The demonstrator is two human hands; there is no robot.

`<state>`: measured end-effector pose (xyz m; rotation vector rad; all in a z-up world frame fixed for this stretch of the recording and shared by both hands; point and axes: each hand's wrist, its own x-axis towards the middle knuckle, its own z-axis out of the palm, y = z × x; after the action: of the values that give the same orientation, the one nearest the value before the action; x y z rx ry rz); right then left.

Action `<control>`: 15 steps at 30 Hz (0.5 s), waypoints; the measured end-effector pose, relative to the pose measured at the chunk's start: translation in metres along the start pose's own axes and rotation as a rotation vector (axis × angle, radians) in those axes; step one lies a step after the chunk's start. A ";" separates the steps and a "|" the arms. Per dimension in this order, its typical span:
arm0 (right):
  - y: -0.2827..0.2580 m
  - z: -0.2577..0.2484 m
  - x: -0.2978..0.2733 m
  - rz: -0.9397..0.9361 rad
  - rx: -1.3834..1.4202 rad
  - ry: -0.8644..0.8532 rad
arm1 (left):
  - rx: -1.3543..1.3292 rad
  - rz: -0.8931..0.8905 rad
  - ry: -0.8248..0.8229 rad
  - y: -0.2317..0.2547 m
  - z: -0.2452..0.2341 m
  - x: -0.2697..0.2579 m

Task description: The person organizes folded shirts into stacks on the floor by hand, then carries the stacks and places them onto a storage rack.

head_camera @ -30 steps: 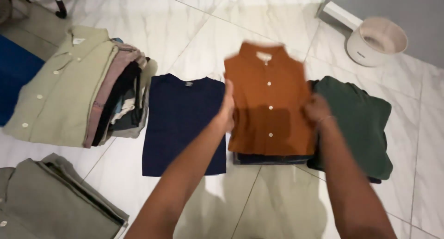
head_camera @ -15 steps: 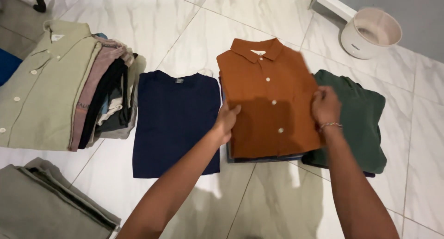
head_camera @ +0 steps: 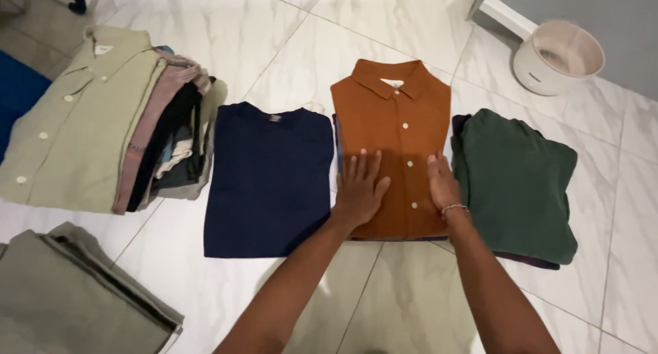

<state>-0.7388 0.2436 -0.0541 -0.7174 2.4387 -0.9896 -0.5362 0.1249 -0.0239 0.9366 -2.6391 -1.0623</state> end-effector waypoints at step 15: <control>-0.191 0.076 -0.043 -0.937 0.059 0.270 | 0.209 0.019 0.656 -0.137 -0.141 -0.045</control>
<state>-0.6059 0.1122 0.0416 -1.8916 2.2371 -1.5430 -0.3833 -0.0054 -0.0071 1.0674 -2.2124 -0.3723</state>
